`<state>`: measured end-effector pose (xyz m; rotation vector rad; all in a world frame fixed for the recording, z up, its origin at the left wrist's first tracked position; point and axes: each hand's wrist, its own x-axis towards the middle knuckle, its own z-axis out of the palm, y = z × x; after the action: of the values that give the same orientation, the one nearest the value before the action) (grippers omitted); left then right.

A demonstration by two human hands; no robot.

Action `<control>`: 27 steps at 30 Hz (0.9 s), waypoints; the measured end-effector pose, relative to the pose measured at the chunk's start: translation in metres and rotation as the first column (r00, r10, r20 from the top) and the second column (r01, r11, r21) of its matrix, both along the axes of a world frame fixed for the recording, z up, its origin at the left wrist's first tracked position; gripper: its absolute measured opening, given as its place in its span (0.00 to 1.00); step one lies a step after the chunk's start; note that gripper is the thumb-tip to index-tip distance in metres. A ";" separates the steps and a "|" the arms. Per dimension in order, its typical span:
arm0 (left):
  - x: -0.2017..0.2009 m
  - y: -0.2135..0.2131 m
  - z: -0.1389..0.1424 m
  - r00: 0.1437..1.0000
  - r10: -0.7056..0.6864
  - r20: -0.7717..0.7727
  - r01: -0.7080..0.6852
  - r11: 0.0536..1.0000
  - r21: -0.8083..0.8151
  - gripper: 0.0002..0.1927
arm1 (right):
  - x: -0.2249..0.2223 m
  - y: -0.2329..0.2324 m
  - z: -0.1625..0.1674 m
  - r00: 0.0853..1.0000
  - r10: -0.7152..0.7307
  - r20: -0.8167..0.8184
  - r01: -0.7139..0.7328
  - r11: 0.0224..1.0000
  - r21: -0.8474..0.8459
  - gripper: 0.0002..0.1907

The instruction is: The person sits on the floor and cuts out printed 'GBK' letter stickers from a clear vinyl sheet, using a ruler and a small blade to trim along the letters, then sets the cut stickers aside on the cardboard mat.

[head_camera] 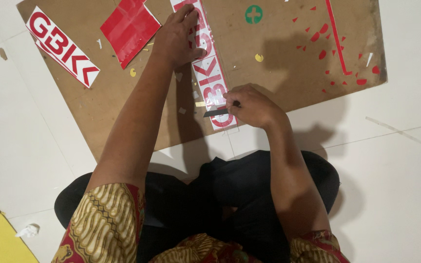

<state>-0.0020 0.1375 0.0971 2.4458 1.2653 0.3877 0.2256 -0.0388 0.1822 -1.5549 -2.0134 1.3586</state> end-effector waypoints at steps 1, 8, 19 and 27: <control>0.000 0.000 0.000 1.000 0.000 0.000 0.000 1.000 -0.001 0.50 | 0.000 0.000 -0.001 1.000 0.003 -0.010 -0.003 1.000 -0.002 0.04; -0.004 -0.004 0.002 1.000 -0.028 0.010 0.028 1.000 0.010 0.46 | 0.000 -0.004 -0.002 0.999 -0.006 -0.038 0.006 1.000 0.009 0.05; -0.004 -0.003 0.001 0.999 0.003 -0.035 -0.002 1.000 0.013 0.36 | -0.001 -0.005 -0.001 1.000 -0.007 -0.004 0.007 0.999 0.031 0.06; 0.002 -0.005 -0.013 0.993 -0.033 -0.110 -0.009 0.933 -0.360 0.19 | 0.010 -0.011 -0.011 0.996 -0.054 -0.067 0.057 0.997 0.046 0.05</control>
<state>0.0004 0.1325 0.0845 2.1847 1.2405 0.0052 0.2355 -0.0494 0.1709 -1.5136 -1.9346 1.3135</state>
